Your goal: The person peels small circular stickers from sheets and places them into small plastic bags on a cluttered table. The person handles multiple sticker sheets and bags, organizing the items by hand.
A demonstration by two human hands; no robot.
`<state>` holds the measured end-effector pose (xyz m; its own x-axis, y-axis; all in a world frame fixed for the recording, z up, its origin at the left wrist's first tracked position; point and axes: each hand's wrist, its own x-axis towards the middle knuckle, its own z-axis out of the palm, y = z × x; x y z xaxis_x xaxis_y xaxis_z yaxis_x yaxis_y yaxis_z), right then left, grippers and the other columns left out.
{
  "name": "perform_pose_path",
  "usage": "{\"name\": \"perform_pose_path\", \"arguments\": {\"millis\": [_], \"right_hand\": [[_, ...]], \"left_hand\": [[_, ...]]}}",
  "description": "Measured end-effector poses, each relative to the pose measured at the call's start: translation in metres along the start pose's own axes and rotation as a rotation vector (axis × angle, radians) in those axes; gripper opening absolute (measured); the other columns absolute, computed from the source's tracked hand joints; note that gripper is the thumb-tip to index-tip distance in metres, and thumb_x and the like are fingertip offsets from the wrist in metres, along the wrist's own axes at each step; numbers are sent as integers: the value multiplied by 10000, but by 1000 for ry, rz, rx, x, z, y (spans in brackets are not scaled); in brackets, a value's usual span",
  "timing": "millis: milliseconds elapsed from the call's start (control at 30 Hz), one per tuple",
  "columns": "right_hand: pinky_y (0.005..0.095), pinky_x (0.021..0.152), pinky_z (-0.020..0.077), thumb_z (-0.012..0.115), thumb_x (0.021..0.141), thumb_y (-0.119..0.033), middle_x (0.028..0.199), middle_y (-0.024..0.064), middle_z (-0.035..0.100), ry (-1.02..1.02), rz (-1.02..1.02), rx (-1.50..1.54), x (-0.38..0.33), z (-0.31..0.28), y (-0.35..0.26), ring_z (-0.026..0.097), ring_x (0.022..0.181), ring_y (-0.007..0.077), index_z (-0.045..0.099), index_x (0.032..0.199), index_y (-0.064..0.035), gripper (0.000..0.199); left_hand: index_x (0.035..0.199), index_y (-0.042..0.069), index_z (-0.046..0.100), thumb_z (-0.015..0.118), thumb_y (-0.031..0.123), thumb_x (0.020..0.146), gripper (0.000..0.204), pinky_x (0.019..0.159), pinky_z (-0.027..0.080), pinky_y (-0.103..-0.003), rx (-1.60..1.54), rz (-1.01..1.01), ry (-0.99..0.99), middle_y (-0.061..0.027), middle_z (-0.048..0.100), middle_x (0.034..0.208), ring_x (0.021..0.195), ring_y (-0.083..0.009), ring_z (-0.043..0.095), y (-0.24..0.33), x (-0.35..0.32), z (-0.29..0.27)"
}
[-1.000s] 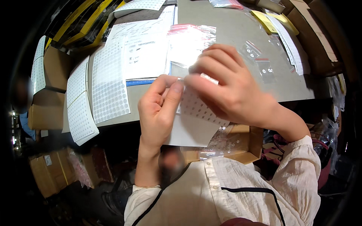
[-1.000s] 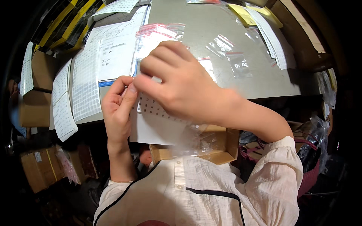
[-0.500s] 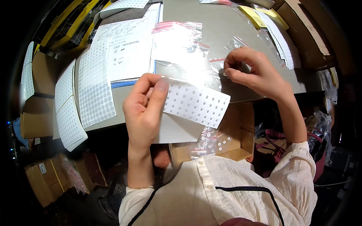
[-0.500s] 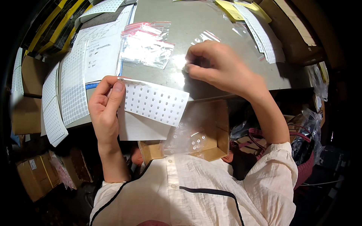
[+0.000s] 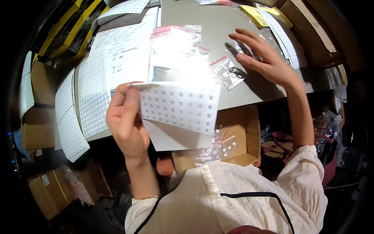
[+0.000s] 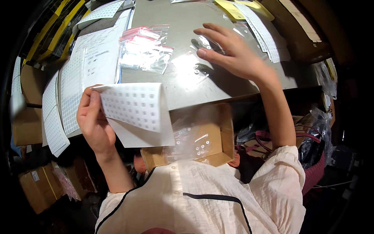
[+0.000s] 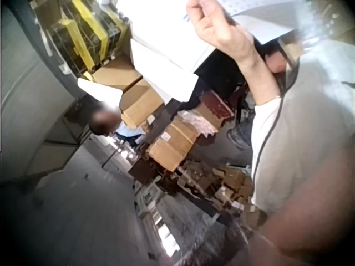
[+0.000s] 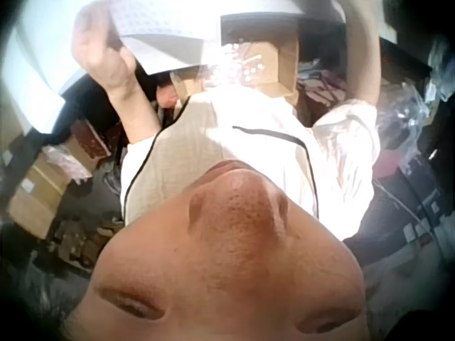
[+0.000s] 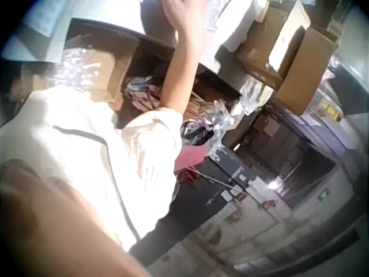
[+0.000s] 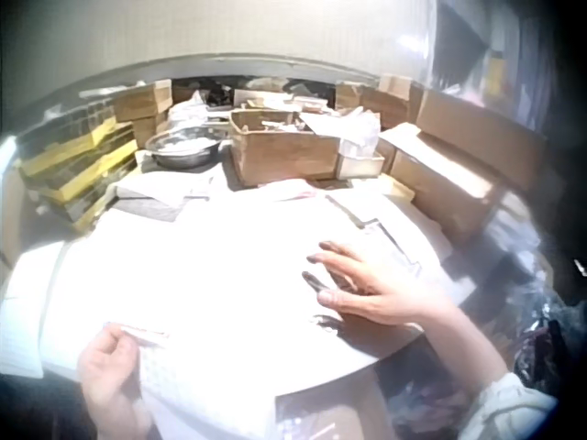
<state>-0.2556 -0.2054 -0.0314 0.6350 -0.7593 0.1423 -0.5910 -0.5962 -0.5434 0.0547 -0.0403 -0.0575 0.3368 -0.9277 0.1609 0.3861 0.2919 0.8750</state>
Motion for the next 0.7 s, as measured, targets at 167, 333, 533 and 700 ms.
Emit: {"name": "perform_pose_path", "arguments": {"millis": [167,333,533,700], "right_hand": [[556,1237,106,558,935,-639,1595,197,369,-104,-255,-116,-28,19,-8,228,1512,420,550,1468,-230,672],[586,1207,147,718,835,-597,1573,211,399,-322,-412,27,-58,17,-48,285,1476,462,631,1385,-175,699],[482,1101,383,718,913,-412,1361,219,604,-228,-424,609,-75,9,-43,551,1276,357,731,1208,-44,472],[296,977,481,557,1055,-208,1167,109,722,397,95,264,-86,-4,11,655,1095,174,686,1180,28,296]], "left_hand": [[1103,-35,607,510,164,1057,227,873,493,-251,-170,-6,89,-74,658,1008,922,-121,627,4,2,-13],[1097,-31,610,514,179,1051,235,891,479,-267,-170,-1,77,-77,646,1003,946,-136,616,4,1,-18],[1071,-22,592,510,169,1050,209,877,471,-267,-178,-42,10,-71,625,965,927,-130,604,8,2,-16],[1102,-34,591,508,162,1051,219,897,472,-280,-150,-18,102,-81,630,998,949,-138,606,5,2,-11]]}}
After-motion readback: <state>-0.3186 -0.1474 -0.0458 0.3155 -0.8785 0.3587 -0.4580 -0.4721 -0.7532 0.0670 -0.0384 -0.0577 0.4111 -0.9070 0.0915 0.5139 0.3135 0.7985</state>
